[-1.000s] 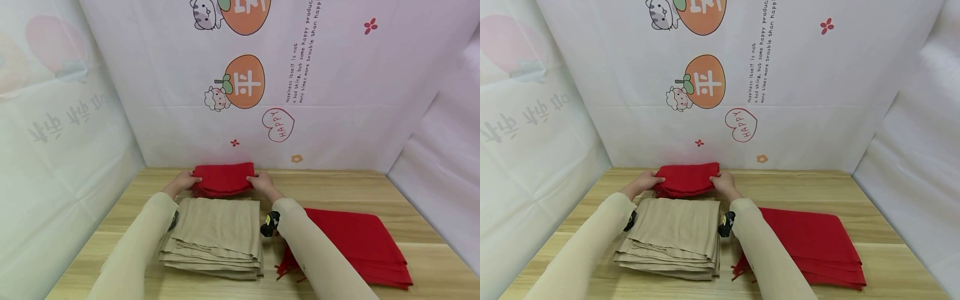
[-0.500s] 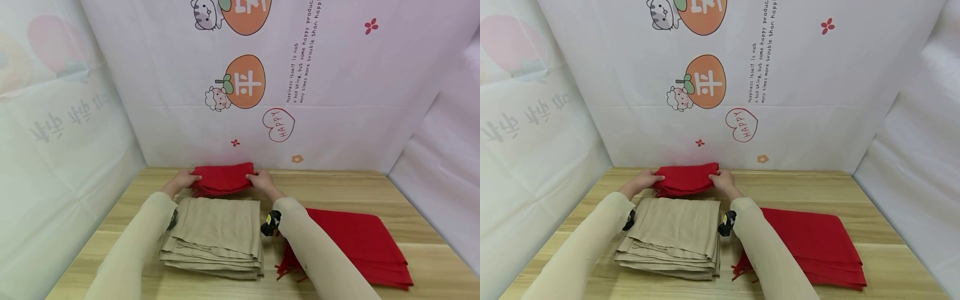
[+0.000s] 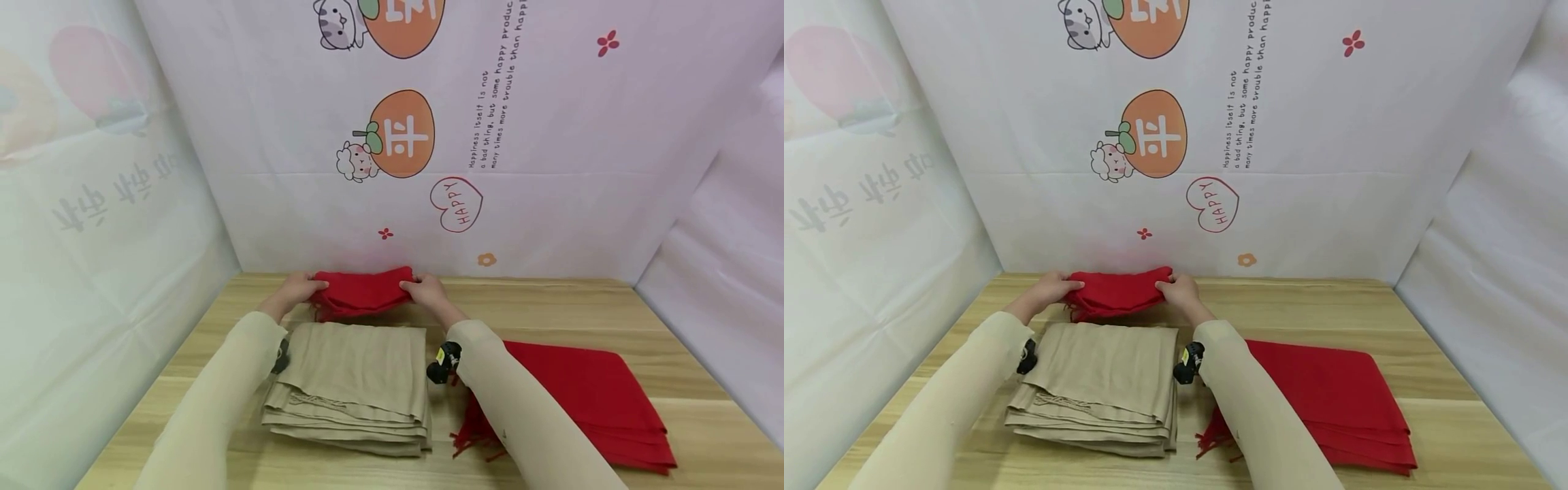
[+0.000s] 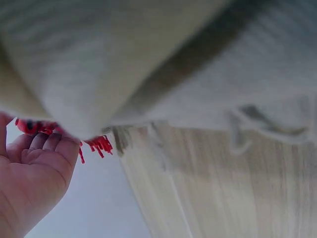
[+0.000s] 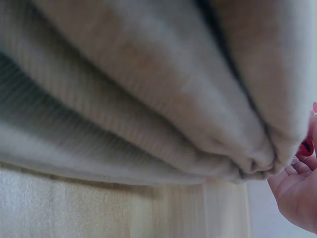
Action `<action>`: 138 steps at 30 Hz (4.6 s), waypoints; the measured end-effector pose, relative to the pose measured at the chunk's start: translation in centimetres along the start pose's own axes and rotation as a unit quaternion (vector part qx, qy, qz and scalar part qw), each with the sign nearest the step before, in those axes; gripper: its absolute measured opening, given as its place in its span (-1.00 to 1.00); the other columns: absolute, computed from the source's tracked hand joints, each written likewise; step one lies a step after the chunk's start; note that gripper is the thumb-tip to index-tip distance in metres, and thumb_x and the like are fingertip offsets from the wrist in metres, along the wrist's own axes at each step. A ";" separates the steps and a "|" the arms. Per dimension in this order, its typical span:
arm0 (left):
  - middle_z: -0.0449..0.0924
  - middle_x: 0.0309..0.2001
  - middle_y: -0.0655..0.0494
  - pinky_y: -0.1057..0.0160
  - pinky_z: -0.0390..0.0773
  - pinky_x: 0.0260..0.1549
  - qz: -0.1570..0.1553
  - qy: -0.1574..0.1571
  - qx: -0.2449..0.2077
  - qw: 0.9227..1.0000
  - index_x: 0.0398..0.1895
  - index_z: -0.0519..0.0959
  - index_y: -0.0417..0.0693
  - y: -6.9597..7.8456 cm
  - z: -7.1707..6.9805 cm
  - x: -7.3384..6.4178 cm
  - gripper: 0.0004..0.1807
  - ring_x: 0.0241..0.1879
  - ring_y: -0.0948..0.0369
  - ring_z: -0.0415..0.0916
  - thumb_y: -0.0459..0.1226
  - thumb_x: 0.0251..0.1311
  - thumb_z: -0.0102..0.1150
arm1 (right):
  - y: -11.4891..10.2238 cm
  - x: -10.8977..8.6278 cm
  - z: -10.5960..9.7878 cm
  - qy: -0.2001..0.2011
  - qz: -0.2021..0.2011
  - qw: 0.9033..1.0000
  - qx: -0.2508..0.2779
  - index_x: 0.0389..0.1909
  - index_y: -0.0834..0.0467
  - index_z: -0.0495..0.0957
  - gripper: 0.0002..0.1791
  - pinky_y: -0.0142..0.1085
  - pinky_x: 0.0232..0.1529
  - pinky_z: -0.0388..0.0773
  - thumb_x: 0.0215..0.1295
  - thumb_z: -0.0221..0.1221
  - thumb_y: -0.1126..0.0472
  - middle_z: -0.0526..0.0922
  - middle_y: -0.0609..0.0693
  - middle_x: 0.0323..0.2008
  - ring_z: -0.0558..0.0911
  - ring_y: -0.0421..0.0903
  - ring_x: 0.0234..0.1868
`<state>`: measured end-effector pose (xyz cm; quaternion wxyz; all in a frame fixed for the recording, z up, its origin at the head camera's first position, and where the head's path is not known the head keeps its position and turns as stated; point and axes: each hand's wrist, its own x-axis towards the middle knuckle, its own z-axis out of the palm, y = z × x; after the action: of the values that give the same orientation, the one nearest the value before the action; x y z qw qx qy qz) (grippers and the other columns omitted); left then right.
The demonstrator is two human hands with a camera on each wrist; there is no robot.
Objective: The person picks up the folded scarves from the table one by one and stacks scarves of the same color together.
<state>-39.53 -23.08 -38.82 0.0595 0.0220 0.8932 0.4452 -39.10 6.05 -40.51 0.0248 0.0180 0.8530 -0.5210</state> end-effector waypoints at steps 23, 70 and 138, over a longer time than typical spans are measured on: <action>0.53 -0.45 0.05 0.04 0.48 -0.08 0.001 -0.011 0.021 1.000 -0.21 0.55 -0.32 1.6 -1.3 -1.0 -0.73 -0.35 0.17 0.43 -0.22 0.37 0.03 | -1.5 -0.6 -0.6 -0.040 -0.021 0.999 0.026 -0.07 0.27 0.54 -0.70 -0.19 -0.11 0.47 0.40 0.14 0.10 0.58 0.11 -0.19 0.48 -0.03 -0.19; 0.55 -0.46 0.03 0.20 0.44 -0.30 0.053 0.007 0.052 0.997 -0.28 0.57 -0.26 5.1 -2.1 -3.4 -0.69 -0.38 0.17 0.40 -0.14 0.33 0.09 | -3.1 -2.5 -3.9 -0.031 -0.062 0.997 0.035 -0.08 0.26 0.56 -0.70 -0.32 -0.24 0.48 0.40 0.14 0.10 0.59 0.09 -0.24 0.50 -0.06 -0.24; 0.57 -0.42 0.03 0.33 0.51 -0.49 0.138 0.016 -0.030 0.990 -0.25 0.60 -0.21 13.3 8.7 -6.1 -0.79 -0.43 0.19 0.44 -0.21 0.30 0.17 | 1.3 -9.1 -17.3 -0.013 -0.105 0.994 0.019 0.12 0.42 0.43 -0.48 -0.44 -0.20 0.53 0.42 0.11 0.04 0.64 -0.02 -0.29 0.59 -0.29 -0.30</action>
<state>-32.57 -8.78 -32.87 -0.0162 0.1364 0.8684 0.4764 -30.34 22.01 -33.20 -0.0199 -0.0781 0.8399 -0.5367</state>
